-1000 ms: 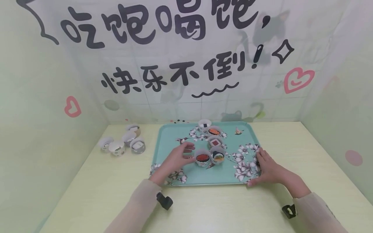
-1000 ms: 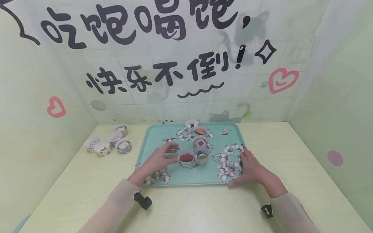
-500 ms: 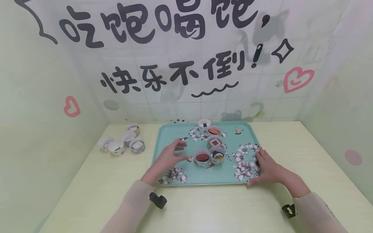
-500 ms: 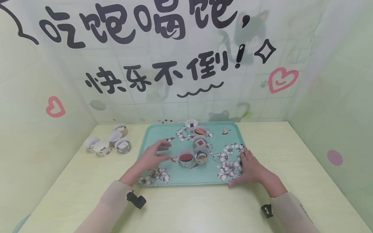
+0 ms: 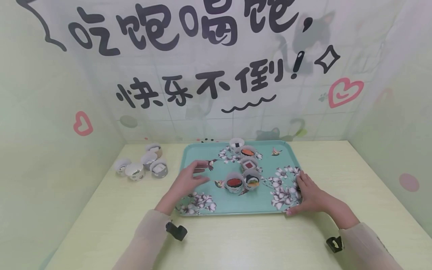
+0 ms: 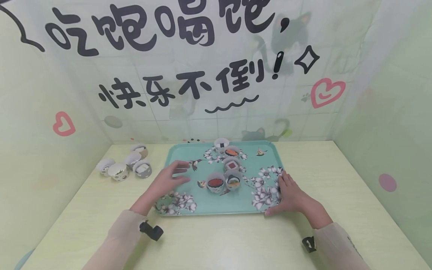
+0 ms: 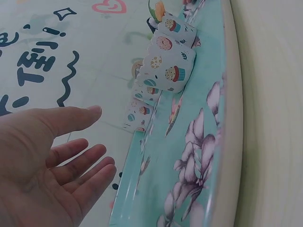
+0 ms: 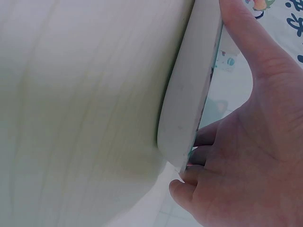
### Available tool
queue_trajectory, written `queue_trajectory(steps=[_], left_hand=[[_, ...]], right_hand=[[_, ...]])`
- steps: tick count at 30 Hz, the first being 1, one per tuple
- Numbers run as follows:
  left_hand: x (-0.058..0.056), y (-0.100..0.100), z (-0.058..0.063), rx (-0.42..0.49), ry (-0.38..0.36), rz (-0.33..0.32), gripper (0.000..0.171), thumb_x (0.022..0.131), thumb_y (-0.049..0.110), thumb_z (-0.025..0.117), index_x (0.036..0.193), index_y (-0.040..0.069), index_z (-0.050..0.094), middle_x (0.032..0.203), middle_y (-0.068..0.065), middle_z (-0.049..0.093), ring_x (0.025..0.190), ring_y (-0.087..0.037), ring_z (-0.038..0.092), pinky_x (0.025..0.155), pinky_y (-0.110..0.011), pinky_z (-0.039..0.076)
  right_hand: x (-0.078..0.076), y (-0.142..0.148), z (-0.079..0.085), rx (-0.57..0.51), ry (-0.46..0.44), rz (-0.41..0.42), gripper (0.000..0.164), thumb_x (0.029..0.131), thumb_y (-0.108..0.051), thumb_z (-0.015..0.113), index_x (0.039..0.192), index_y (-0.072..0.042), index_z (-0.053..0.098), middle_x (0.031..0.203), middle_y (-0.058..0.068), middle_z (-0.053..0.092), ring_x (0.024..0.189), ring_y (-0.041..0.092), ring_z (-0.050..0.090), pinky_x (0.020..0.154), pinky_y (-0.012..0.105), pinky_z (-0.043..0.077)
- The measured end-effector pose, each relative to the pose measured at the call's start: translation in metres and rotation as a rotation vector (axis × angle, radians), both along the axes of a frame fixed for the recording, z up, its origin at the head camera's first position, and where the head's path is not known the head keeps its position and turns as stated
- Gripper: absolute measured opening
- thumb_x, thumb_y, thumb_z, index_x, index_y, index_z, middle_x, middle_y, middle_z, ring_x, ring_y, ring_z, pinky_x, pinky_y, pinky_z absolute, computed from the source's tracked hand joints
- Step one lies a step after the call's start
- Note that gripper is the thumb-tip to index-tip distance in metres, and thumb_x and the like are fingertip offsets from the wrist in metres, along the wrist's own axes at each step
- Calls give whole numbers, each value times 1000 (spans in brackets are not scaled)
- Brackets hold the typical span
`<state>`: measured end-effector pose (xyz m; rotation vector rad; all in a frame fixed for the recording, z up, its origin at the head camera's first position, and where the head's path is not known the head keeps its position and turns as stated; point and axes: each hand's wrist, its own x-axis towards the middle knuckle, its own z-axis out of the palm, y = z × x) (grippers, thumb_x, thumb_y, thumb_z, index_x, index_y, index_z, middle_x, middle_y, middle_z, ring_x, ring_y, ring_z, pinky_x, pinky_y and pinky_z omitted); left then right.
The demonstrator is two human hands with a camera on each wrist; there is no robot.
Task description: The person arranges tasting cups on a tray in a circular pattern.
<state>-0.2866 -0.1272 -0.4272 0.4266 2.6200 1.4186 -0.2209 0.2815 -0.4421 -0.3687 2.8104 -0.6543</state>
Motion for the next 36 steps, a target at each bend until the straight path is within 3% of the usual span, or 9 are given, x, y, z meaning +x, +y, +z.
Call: queue_trajectory(steps=[5, 18, 27, 36], left_hand=[[-1, -7, -3, 9, 17, -6, 54, 93, 10, 69, 141, 2, 47, 143, -17, 55, 134, -37, 52, 109, -43, 48], [1, -21, -5, -2, 23, 48, 52, 93, 12, 70, 139, 2, 48, 141, -17, 57, 133, -36, 53, 107, -42, 50], [1, -35, -5, 15, 52, 133, 50, 93, 15, 69, 137, 3, 48, 142, -18, 56, 134, -36, 52, 110, -44, 48], [-2, -49, -3, 64, 67, 173, 49, 95, 11, 66, 137, -1, 46, 143, -22, 53, 136, -40, 49, 111, -46, 45]], right_hand=[[0, 0, 0, 4, 10, 3, 135, 64, -49, 91, 145, 25, 13, 153, 48, 1, 142, 64, 5, 114, 73, 17], [1, 1, -5, 2, 5, -12, 137, 63, -50, 91, 146, 25, 12, 154, 47, 0, 142, 63, 4, 114, 73, 17], [0, 0, -4, -13, 2, -12, 137, 63, -50, 90, 146, 25, 11, 154, 47, -1, 143, 62, 4, 114, 73, 16], [2, -1, -2, -15, 3, -10, 136, 63, -49, 90, 145, 25, 12, 154, 47, 0, 142, 63, 4, 114, 73, 17]])
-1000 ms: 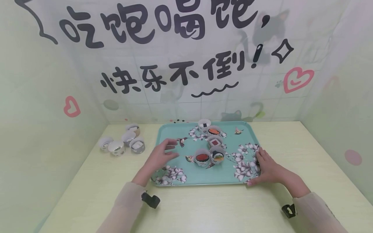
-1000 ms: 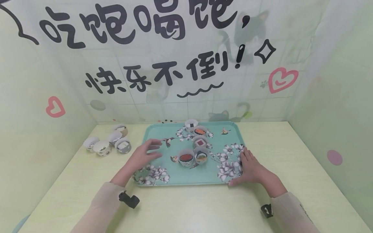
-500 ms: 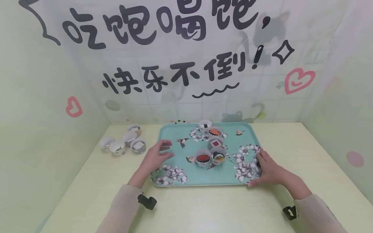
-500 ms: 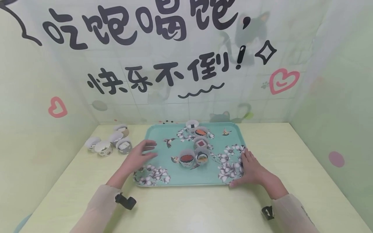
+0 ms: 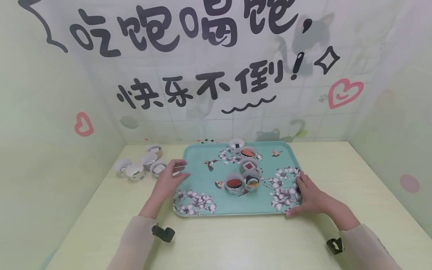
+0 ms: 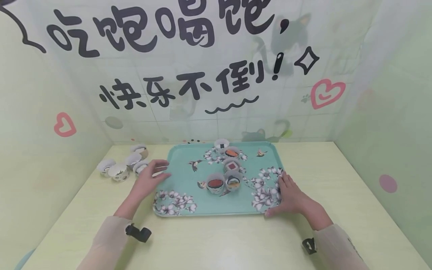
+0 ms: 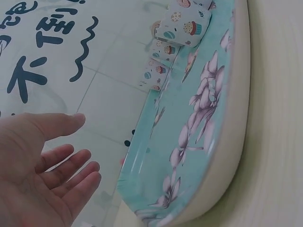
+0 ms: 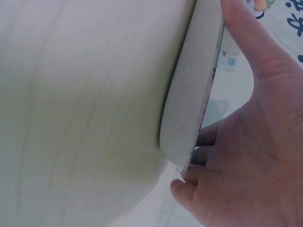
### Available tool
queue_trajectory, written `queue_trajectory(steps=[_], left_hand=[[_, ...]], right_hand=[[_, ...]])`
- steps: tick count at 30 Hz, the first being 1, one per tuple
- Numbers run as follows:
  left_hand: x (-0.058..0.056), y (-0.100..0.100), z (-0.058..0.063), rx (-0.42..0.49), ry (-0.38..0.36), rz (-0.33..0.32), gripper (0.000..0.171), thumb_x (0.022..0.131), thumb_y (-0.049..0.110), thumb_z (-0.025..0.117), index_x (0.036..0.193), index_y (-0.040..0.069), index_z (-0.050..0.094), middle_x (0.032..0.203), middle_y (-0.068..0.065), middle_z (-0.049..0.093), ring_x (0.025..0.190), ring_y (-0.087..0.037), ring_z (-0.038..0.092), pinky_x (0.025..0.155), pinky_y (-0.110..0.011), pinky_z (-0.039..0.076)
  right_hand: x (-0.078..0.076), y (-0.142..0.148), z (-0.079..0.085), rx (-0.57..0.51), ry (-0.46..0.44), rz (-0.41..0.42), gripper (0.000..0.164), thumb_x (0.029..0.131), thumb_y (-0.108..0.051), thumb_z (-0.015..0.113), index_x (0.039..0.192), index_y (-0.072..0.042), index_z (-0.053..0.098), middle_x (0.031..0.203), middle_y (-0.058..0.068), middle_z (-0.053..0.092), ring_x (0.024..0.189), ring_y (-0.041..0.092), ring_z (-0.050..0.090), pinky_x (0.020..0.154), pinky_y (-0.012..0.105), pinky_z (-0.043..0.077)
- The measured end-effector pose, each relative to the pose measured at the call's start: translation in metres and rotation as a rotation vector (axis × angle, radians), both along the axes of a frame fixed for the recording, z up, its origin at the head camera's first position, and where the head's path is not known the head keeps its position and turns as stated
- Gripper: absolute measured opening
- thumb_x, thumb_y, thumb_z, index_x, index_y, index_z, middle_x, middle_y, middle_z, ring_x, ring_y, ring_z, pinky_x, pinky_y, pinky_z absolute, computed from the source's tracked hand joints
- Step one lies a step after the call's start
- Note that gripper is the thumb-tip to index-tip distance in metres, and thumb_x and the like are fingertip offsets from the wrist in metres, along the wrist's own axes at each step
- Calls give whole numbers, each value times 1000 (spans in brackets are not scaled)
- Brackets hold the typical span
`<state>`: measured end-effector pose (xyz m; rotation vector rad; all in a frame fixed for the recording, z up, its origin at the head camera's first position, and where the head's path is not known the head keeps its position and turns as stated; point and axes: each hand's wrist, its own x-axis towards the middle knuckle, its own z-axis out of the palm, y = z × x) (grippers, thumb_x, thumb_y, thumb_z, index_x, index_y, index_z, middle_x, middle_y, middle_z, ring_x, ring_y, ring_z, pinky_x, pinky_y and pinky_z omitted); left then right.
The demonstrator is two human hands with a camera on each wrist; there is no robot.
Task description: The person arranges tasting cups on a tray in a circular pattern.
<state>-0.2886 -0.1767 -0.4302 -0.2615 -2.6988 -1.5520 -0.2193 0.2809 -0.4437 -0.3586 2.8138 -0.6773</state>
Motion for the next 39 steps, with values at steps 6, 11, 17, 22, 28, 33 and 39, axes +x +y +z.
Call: queue_trajectory(steps=[6, 11, 17, 22, 28, 33, 39], left_hand=[[0, -8, 1, 9, 8, 48, 51, 94, 13, 67, 138, 0, 46, 143, -21, 53, 135, -39, 51, 110, -45, 47], [-1, -13, 0, 3, 55, 106, 50, 95, 12, 66, 138, -1, 45, 142, -22, 54, 134, -40, 51, 112, -46, 45], [-2, -20, -2, 74, 78, 194, 52, 96, 15, 66, 140, 1, 43, 146, -19, 49, 140, -35, 45, 119, -45, 37], [-3, -25, -4, 59, 130, 273, 56, 95, 16, 67, 142, 0, 42, 150, -19, 46, 143, -35, 40, 122, -45, 31], [-4, -33, -6, -12, 169, 362, 60, 92, 16, 70, 143, -2, 43, 150, -23, 45, 141, -41, 39, 120, -54, 31], [-4, -40, -8, -40, 162, 386, 61, 91, 15, 70, 142, -4, 43, 147, -26, 45, 136, -44, 43, 116, -56, 35], [-6, -45, -9, -74, 133, 376, 63, 91, 15, 69, 143, -6, 39, 148, -30, 42, 134, -46, 43, 114, -57, 36]], right_hand=[[-1, 1, -2, 7, 4, 1, 136, 63, -50, 90, 146, 25, 12, 154, 47, 1, 142, 63, 5, 114, 73, 17], [-2, 2, -4, 10, 4, 1, 136, 63, -50, 90, 146, 25, 12, 155, 46, 1, 143, 62, 5, 114, 73, 17], [-3, 3, -6, 12, 9, 0, 137, 63, -51, 90, 146, 24, 12, 154, 46, 1, 143, 63, 5, 114, 73, 17], [-4, 4, -7, 18, 13, 2, 137, 62, -52, 90, 146, 24, 13, 154, 47, 1, 142, 63, 6, 114, 73, 18], [-4, 3, -6, 16, 16, 4, 137, 62, -52, 90, 146, 24, 13, 154, 47, 2, 142, 64, 6, 114, 73, 18], [-3, 2, -5, 12, 16, 4, 137, 62, -52, 90, 146, 24, 13, 154, 47, 2, 142, 64, 6, 114, 73, 18], [-2, 2, -4, 4, 18, 6, 136, 62, -50, 91, 145, 25, 14, 153, 48, 2, 141, 64, 6, 114, 73, 17]])
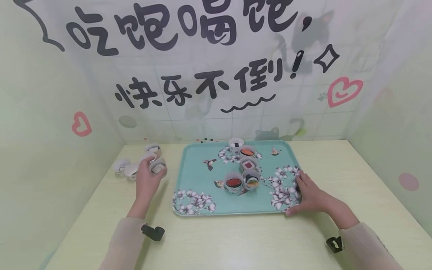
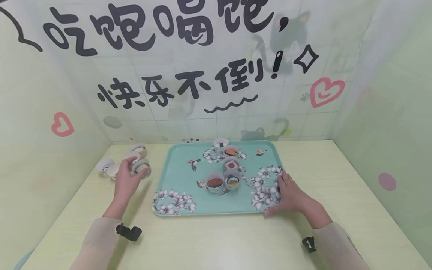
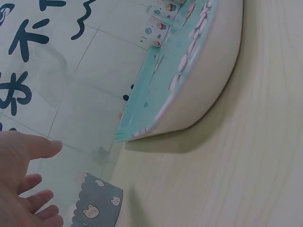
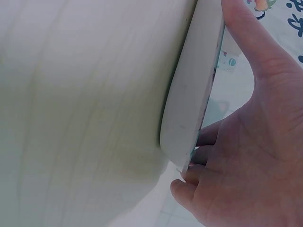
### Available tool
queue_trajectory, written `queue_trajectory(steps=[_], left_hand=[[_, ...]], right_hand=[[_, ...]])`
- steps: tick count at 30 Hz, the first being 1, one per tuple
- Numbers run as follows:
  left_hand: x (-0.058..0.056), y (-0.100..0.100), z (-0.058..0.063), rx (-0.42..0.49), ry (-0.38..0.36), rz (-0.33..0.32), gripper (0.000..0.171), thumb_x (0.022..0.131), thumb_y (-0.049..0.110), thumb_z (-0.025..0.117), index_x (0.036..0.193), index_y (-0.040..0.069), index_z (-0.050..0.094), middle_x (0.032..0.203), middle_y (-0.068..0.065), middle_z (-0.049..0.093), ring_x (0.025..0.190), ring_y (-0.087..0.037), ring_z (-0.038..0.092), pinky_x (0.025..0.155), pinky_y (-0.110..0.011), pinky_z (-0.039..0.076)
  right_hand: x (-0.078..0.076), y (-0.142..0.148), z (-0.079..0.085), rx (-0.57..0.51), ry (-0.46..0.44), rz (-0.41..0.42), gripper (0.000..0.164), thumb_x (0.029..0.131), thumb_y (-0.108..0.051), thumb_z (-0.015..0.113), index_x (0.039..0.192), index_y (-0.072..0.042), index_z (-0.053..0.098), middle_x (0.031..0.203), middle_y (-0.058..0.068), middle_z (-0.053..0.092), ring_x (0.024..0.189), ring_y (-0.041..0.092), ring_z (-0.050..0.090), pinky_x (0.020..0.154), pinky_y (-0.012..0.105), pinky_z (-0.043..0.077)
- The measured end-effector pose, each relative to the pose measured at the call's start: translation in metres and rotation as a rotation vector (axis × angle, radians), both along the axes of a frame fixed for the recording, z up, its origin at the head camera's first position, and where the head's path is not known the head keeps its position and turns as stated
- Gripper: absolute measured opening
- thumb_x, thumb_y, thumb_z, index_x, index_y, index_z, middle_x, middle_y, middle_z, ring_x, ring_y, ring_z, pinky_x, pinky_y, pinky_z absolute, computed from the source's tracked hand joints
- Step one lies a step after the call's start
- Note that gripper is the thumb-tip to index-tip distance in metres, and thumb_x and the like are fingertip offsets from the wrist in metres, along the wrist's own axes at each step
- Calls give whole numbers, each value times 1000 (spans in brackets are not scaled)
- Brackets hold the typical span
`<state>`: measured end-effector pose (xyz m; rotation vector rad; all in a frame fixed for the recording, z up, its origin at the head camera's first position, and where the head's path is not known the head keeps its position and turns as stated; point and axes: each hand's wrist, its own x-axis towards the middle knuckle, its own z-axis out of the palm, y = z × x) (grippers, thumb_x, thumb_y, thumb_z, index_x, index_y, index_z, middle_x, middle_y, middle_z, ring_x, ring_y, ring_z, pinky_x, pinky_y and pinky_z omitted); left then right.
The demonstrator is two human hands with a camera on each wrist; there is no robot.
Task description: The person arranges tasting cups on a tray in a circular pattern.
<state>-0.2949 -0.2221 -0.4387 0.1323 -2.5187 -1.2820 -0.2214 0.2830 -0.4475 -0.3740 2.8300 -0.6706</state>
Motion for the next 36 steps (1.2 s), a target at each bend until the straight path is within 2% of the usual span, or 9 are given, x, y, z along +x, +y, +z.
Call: queue_trajectory(steps=[9, 12, 19, 23, 28, 32, 36], left_hand=[[-4, -4, -8, -12, -18, -14, 74, 89, 14, 72, 144, -14, 32, 148, -36, 35, 138, -49, 36, 117, -59, 31], [-6, -4, -10, -7, -30, -6, 78, 87, 15, 74, 145, -13, 29, 148, -37, 30, 137, -49, 32, 117, -59, 30], [-8, -4, -12, 46, -119, 30, 90, 89, 18, 73, 150, -9, 12, 149, -35, 21, 139, -50, 31, 120, -58, 28], [-10, -3, -12, 81, -120, 61, 91, 88, 16, 74, 149, -7, 10, 148, -35, 19, 136, -49, 33, 119, -56, 30], [-13, -2, -16, 131, -89, 121, 87, 84, 12, 74, 145, -6, 14, 141, -34, 23, 124, -45, 39, 110, -55, 37], [-15, -2, -18, 181, -79, 121, 85, 84, 8, 74, 144, -4, 15, 141, -33, 31, 126, -43, 41, 111, -51, 36], [-16, -2, -19, 169, -84, 120, 79, 84, 8, 73, 140, -6, 19, 137, -31, 35, 125, -42, 41, 114, -51, 34]], right_hand=[[1, 0, 2, 3, -10, 4, 137, 62, -51, 90, 145, 25, 13, 153, 48, 2, 142, 64, 6, 114, 73, 17], [1, 0, 1, 4, -12, 4, 137, 62, -51, 90, 146, 25, 13, 154, 47, 1, 142, 64, 5, 114, 73, 17], [0, -1, 0, 5, -5, 0, 137, 62, -51, 90, 145, 25, 13, 154, 47, 2, 142, 63, 6, 115, 72, 17], [0, 0, -1, 14, 3, 3, 137, 63, -51, 90, 145, 25, 12, 154, 47, 2, 142, 63, 7, 114, 72, 18], [0, 0, -3, 24, 12, 15, 136, 65, -53, 89, 145, 26, 12, 154, 47, 1, 143, 63, 6, 115, 72, 17], [1, 0, -3, 24, 16, 26, 136, 66, -53, 88, 145, 26, 11, 154, 47, 0, 143, 63, 5, 115, 72, 16], [0, 0, -1, 26, 19, 29, 136, 66, -53, 88, 145, 26, 10, 154, 47, 0, 143, 63, 5, 116, 71, 16]])
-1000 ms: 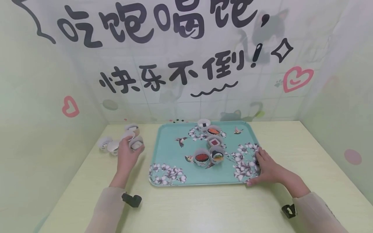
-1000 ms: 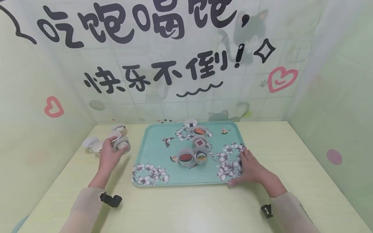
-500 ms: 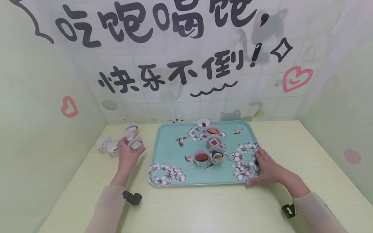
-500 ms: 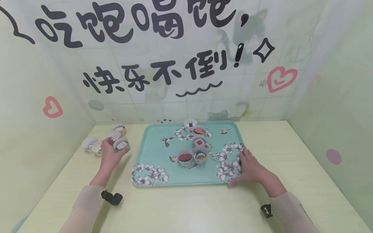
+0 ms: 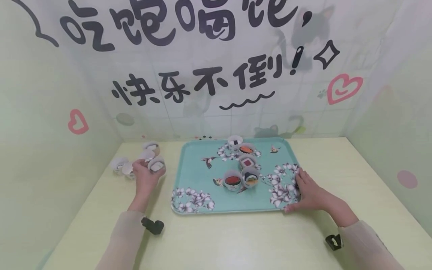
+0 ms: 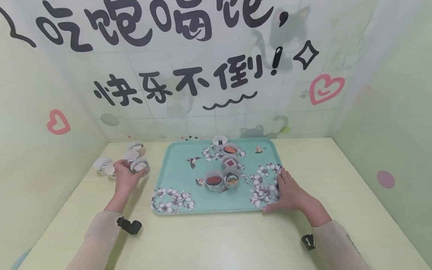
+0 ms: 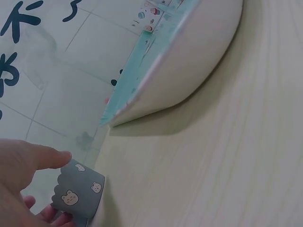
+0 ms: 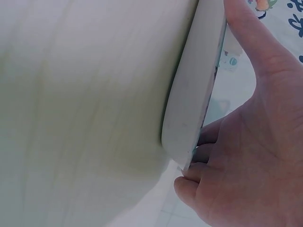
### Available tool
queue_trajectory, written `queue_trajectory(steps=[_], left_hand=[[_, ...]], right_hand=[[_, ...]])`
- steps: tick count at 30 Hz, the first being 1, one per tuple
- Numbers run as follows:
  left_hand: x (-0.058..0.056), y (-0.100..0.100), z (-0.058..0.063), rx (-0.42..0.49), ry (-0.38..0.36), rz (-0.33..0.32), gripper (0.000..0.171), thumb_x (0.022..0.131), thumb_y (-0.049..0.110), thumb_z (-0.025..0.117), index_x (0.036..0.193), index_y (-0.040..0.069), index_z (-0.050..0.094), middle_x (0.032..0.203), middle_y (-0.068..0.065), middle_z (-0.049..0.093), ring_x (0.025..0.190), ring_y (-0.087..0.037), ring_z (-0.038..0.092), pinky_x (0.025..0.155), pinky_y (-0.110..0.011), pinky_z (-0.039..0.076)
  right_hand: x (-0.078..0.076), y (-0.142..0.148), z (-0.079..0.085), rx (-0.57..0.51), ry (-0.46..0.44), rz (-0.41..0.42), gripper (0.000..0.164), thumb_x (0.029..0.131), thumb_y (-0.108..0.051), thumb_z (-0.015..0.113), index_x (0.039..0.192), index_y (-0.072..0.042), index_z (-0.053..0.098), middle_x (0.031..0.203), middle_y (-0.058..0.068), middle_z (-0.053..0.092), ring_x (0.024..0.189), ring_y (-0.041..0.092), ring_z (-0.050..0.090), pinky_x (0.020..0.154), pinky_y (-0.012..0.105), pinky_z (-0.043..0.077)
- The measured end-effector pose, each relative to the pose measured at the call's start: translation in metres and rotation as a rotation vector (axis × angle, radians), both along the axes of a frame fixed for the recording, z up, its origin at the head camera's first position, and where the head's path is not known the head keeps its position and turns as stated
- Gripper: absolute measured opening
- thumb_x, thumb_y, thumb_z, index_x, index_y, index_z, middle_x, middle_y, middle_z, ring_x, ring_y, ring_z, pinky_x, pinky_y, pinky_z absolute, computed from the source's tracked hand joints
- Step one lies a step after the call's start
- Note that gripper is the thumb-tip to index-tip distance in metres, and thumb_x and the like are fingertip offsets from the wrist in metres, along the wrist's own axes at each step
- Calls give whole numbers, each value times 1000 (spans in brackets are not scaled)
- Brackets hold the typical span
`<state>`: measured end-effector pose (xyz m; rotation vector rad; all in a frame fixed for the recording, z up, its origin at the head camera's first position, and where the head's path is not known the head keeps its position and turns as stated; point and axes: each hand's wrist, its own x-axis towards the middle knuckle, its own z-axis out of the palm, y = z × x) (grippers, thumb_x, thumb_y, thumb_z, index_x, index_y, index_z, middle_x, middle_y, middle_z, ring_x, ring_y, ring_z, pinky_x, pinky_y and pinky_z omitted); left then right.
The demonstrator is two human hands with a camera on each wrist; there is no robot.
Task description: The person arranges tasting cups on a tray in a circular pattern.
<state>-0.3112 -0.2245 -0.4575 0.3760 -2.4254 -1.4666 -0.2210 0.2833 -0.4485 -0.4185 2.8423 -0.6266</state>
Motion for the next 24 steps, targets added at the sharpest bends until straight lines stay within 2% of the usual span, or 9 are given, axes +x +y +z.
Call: queue_trajectory(steps=[6, 9, 12, 15, 19, 24], left_hand=[[-3, 1, 1, -51, -13, -19, 73, 84, 7, 74, 135, -13, 25, 132, -33, 36, 121, -42, 40, 111, -52, 34], [-6, -2, 0, -124, -36, -69, 69, 85, 11, 75, 133, -19, 36, 128, -35, 43, 119, -42, 43, 107, -53, 37], [-6, -5, -2, -179, -75, -137, 67, 86, 15, 75, 136, -16, 42, 125, -33, 50, 114, -41, 49, 102, -52, 42], [-5, -5, -3, -183, -118, -184, 73, 90, 18, 72, 144, -12, 34, 134, -34, 48, 121, -44, 50, 106, -54, 42], [-5, -5, -3, -222, -153, -206, 69, 93, 21, 69, 144, -10, 34, 145, -33, 43, 135, -46, 42, 116, -56, 33], [-6, -3, 0, -254, -169, -228, 61, 94, 26, 68, 139, -6, 43, 141, -30, 48, 133, -45, 45, 114, -56, 36]], right_hand=[[-1, 1, 2, 0, 10, 2, 135, 67, -52, 88, 145, 27, 11, 153, 48, 0, 143, 63, 5, 115, 72, 17], [-2, 0, 2, -5, 1, -2, 136, 66, -52, 88, 145, 26, 11, 154, 48, -1, 143, 63, 5, 116, 71, 16], [-2, -1, 1, -3, -3, -3, 136, 66, -53, 88, 145, 26, 11, 154, 47, 0, 143, 63, 5, 116, 71, 16], [-2, 0, 1, -2, -3, -4, 136, 66, -53, 88, 145, 26, 11, 154, 47, 0, 143, 63, 5, 116, 71, 16], [-1, 1, 1, 4, 7, 2, 136, 66, -53, 88, 145, 27, 11, 154, 48, 1, 143, 63, 5, 116, 71, 16], [0, 1, 1, 17, 24, 10, 136, 66, -55, 87, 144, 27, 12, 153, 48, 1, 143, 63, 6, 116, 70, 17]])
